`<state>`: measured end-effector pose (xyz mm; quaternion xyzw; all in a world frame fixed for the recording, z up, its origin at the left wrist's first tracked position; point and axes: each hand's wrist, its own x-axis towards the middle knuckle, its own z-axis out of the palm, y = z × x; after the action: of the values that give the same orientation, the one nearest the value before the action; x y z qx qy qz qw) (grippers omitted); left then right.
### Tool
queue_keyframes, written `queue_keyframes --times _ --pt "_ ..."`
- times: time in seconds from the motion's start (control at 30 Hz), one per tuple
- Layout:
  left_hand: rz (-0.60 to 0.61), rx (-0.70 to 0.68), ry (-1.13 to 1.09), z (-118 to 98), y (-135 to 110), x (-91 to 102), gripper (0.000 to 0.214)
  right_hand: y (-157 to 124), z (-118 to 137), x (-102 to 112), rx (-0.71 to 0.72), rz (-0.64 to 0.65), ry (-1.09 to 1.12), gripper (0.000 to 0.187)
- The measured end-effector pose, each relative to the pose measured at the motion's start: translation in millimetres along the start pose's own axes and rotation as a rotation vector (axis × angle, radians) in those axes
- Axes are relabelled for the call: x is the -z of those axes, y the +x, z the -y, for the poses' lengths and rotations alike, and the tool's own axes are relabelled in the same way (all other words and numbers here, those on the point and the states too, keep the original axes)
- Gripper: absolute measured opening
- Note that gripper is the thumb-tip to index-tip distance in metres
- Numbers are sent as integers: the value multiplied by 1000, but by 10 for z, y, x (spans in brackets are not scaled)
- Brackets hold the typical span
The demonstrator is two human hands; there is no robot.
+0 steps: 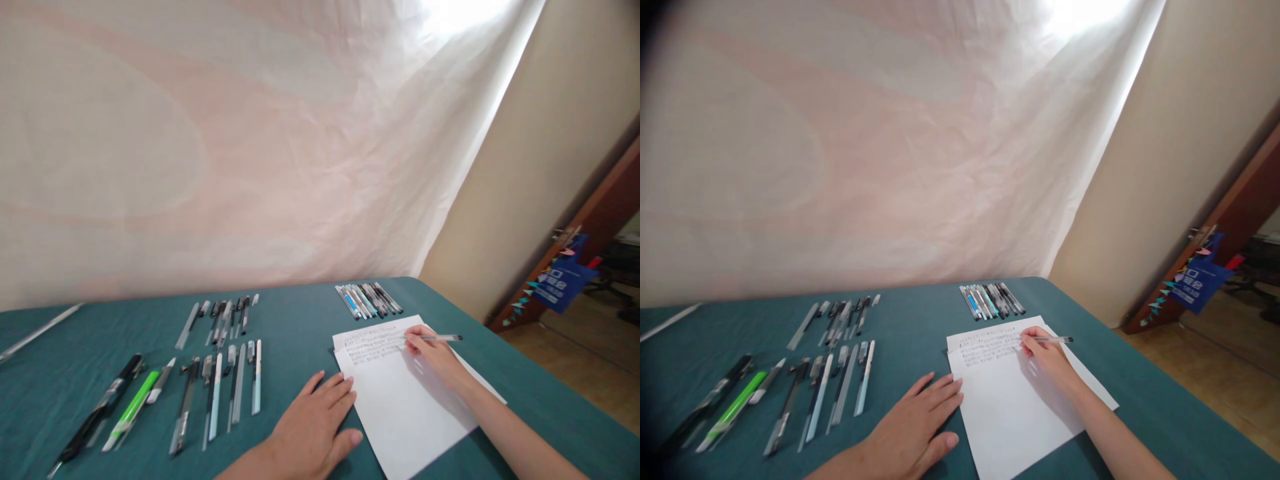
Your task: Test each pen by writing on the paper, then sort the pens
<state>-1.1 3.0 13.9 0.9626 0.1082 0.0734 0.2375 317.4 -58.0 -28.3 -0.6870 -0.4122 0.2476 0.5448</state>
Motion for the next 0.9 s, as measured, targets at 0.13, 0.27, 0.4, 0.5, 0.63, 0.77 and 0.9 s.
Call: queue_keyframes --times 0.13,0.27,0.4,0.5,0.63,0.77,0.9 --pt "12 0 -22 0 6 23 51 -43 -19 41 68 4 -160 18" --pt "-7 -3 -22 13 9 18 49 -62 -38 44 109 -52 -275 21" --pt "-29 -2 16 20 16 -21 49 -50 -81 59 142 -97 -382 22" --pt "-34 11 24 9 25 -33 49 -35 -116 67 154 -107 -446 23" --pt "-10 19 10 -7 29 -9 49 -15 -134 64 168 -82 -511 24" --pt "-6 16 0 -6 26 2 49 -6 -124 62 189 -89 -550 23" --pt "-15 12 0 2 29 -26 49 -16 -103 66 187 -87 -549 22"
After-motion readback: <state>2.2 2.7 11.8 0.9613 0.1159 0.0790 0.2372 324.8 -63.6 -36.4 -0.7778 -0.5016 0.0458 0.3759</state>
